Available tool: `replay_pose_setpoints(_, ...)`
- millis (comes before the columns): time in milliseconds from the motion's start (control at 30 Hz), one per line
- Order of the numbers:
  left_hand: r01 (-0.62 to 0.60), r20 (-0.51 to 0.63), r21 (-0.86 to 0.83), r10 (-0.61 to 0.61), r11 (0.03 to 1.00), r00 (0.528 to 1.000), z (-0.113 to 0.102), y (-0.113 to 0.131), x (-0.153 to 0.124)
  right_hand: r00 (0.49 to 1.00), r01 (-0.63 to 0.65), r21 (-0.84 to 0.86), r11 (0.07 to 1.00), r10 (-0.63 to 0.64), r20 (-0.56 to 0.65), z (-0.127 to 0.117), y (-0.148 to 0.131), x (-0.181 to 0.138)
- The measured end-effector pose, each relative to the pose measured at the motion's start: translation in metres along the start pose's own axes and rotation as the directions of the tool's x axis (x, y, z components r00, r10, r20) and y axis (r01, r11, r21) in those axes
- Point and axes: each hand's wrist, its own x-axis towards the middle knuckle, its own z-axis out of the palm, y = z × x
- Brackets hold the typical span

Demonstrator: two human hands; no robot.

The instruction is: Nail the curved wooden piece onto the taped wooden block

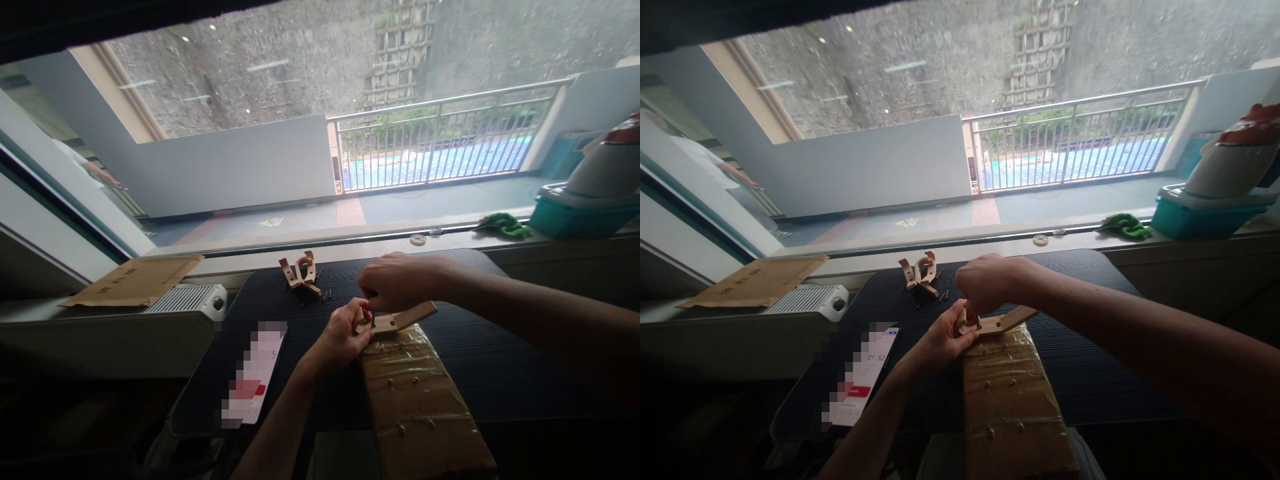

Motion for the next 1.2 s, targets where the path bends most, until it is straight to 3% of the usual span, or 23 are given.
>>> replay_pose_setpoints(500, 0.033, -0.055, -0.029, -0.034, 0.999, 0.998, 0.003, 0.006, -0.003, 0.998, 0.053, 0.005, 0.999, -0.053, -0.017, -0.004, -0.001, -0.005)
replay_pose_setpoints(700, 0.044, -0.066, -0.014, -0.045, 0.999, 0.997, 0.002, 0.007, -0.004, 0.995, 0.053, -0.017, 0.998, -0.054, -0.086, 0.002, 0.000, -0.008)
replay_pose_setpoints(933, 0.060, -0.059, -0.045, -0.063, 0.997, 0.996, 0.002, 0.010, -0.004, 0.997, 0.022, 0.013, 1.000, -0.021, -0.078, -0.005, 0.001, -0.010)
replay_pose_setpoints(1200, 0.053, -0.058, -0.035, -0.055, 0.998, 0.997, 0.003, 0.007, -0.003, 0.994, 0.081, -0.002, 0.997, -0.081, -0.076, -0.008, 0.001, -0.011)
